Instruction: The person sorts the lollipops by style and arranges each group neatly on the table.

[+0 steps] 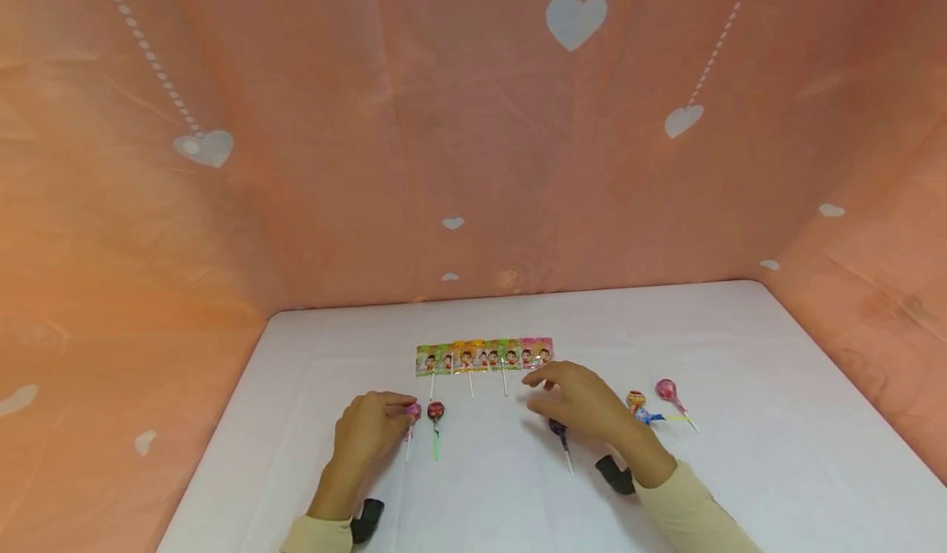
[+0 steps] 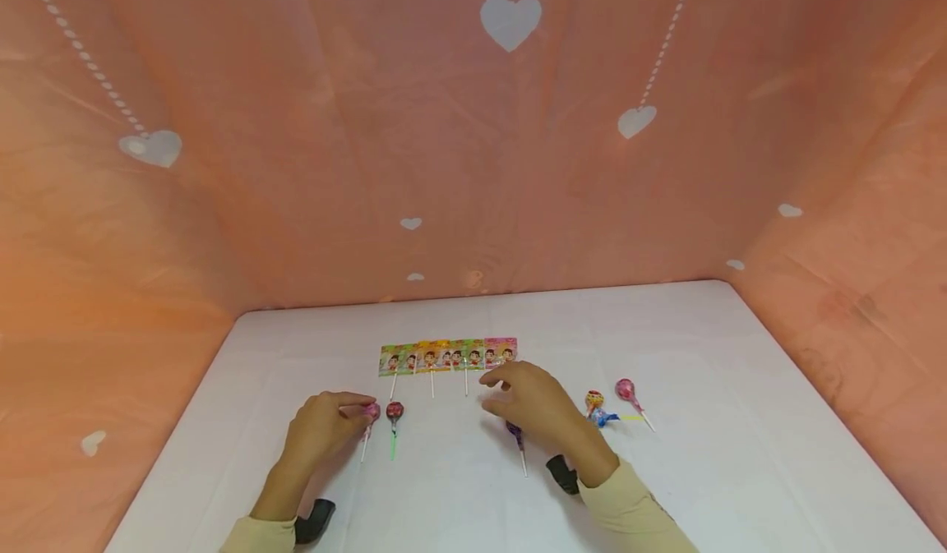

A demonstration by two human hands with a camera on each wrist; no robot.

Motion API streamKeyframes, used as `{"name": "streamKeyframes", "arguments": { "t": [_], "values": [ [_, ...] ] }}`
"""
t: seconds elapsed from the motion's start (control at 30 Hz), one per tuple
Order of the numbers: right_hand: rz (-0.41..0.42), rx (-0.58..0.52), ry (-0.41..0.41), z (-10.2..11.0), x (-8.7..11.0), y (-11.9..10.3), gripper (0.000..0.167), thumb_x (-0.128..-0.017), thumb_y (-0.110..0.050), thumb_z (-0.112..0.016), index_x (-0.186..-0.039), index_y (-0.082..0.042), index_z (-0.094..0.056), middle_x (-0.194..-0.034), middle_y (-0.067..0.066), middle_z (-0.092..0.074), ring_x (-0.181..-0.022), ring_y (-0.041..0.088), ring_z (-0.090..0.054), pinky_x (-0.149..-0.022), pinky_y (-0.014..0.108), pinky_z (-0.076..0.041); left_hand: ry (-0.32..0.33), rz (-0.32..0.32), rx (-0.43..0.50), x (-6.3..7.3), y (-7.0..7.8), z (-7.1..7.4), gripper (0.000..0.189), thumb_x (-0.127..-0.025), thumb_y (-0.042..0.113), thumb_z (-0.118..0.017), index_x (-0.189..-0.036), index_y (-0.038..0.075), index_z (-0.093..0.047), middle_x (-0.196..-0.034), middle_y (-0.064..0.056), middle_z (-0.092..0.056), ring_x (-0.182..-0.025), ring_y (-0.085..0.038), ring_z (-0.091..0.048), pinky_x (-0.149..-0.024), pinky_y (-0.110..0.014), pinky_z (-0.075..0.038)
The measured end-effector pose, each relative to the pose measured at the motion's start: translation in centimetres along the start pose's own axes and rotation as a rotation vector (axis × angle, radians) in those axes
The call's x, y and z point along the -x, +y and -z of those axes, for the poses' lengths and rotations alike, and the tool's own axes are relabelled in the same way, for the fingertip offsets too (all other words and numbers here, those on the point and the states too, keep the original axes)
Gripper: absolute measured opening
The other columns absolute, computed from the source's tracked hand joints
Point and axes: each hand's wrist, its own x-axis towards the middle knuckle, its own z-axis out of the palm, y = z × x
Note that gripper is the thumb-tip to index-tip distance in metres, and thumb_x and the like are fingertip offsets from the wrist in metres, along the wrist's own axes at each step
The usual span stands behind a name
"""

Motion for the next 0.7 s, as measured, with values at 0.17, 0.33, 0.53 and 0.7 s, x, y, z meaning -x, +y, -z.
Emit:
{"name": "streamKeyframes", "arguments": {
  "t": [0.17,0.33,0.53,0.7],
  "values": [
    [-0.024,0.014,-0.010,0.9,2.0,2.2,0.026,-0.088,-0.028,-0.074,-0.112,-0.019,-0.074,-0.108,-0.007,-0.071,-0.095,0.011,-0.063,-0.085,0.036,-0.051,0.015,-0.020,0.020,0.0,0.0,0.0,0.019,-0.080,0.020,-0.076,-0.098,0.023,-0.081,-0.099,-0.004,-0.079,-0.100,-0.035,-0.071,-0.061,-0.040,-0.051],
    [0.008,-0.014,-0.044,0.9,3.2,3.4,0.028,-0.088,-0.029,-0.075,-0.114,-0.020,-0.073,-0.109,-0.010,-0.071,-0.100,0.011,-0.064,-0.090,0.036,-0.053,0.020,-0.026,0.009,0.2,0.0,0.1,0.019,-0.080,0.020,-0.077,-0.098,0.023,-0.081,-0.102,-0.006,-0.078,-0.097,-0.035,-0.071,-0.060,-0.040,-0.051],
    [0.028,-0.066,-0.100,0.4,3.3,4.0,0.030,-0.089,-0.032,-0.074,-0.117,-0.022,-0.071,-0.114,-0.013,-0.070,-0.108,0.011,-0.065,-0.098,0.040,-0.051,0.030,-0.027,-0.001,0.3,0.0,0.4,0.019,-0.080,0.020,-0.077,-0.098,0.024,-0.081,-0.102,-0.005,-0.078,-0.096,-0.035,-0.071,-0.061,-0.041,-0.051],
    [0.036,-0.055,-0.141,-0.1,3.1,4.1,0.031,-0.088,-0.036,-0.074,-0.116,-0.024,-0.072,-0.114,-0.014,-0.070,-0.112,0.013,-0.064,-0.101,0.043,-0.049,0.014,-0.026,0.003,0.2,-0.1,0.3,0.019,-0.080,0.019,-0.077,-0.099,0.023,-0.081,-0.101,-0.006,-0.078,-0.099,-0.036,-0.071,-0.061,-0.041,-0.051]
  ]
}}
